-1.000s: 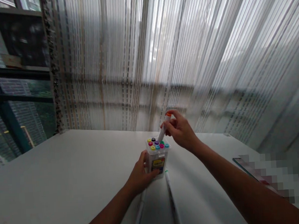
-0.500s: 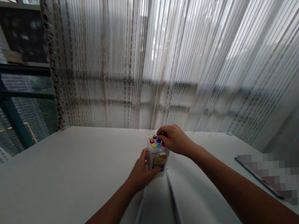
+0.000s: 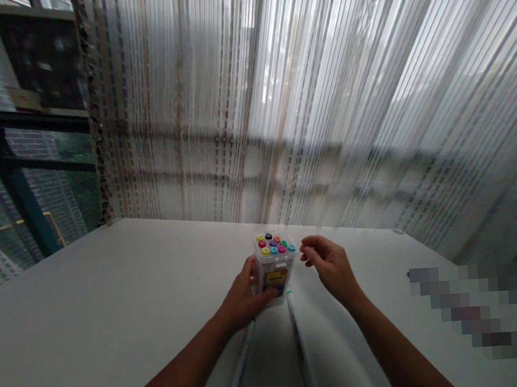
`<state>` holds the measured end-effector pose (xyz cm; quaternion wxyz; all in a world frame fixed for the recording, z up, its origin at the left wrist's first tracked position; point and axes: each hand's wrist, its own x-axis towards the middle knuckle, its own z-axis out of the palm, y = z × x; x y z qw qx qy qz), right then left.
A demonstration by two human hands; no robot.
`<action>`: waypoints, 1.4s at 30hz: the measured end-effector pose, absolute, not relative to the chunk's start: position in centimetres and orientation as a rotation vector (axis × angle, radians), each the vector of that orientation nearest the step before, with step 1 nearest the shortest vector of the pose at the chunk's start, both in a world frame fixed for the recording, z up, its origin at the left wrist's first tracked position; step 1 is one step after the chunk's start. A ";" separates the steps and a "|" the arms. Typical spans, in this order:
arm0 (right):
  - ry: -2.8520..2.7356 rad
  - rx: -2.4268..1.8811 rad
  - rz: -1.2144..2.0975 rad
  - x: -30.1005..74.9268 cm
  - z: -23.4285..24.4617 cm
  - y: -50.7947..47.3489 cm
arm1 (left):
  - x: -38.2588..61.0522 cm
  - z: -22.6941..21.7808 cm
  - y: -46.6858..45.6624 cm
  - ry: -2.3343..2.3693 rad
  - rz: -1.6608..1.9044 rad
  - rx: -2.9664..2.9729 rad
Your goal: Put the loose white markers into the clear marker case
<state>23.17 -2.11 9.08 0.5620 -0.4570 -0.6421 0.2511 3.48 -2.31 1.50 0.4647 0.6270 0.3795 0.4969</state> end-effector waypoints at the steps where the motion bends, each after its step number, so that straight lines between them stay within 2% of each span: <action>1: -1.502 -1.090 0.620 23.1 7.9 -2.1 | 3.4 1.4 -2.3 0.930 1.221 1.545; 5: -1.545 -1.118 0.557 22.6 4.2 -2.3 | 3.3 0.9 -2.1 0.902 1.227 1.558; 9: -1.684 -1.014 0.217 22.6 3.4 -3.1 | 3.1 0.6 -2.0 0.863 1.226 1.543; 15: -1.893 -0.761 -0.398 21.7 5.9 -4.6 | 3.0 0.5 -2.0 0.825 1.241 1.487; 29: -2.439 -0.499 -1.078 21.5 11.9 -3.5 | 2.9 0.1 -1.9 0.796 1.241 1.460; 33: -2.553 -0.546 -0.964 21.9 12.9 -3.7 | 2.9 -0.1 -1.7 0.790 1.243 1.448; 39: -2.501 -0.795 -0.344 21.9 14.1 -3.7 | 3.1 -0.3 -1.5 0.778 1.219 1.447; 42: -2.458 -0.873 -0.211 21.6 14.5 -3.5 | 2.8 -0.2 -1.3 0.764 1.207 1.510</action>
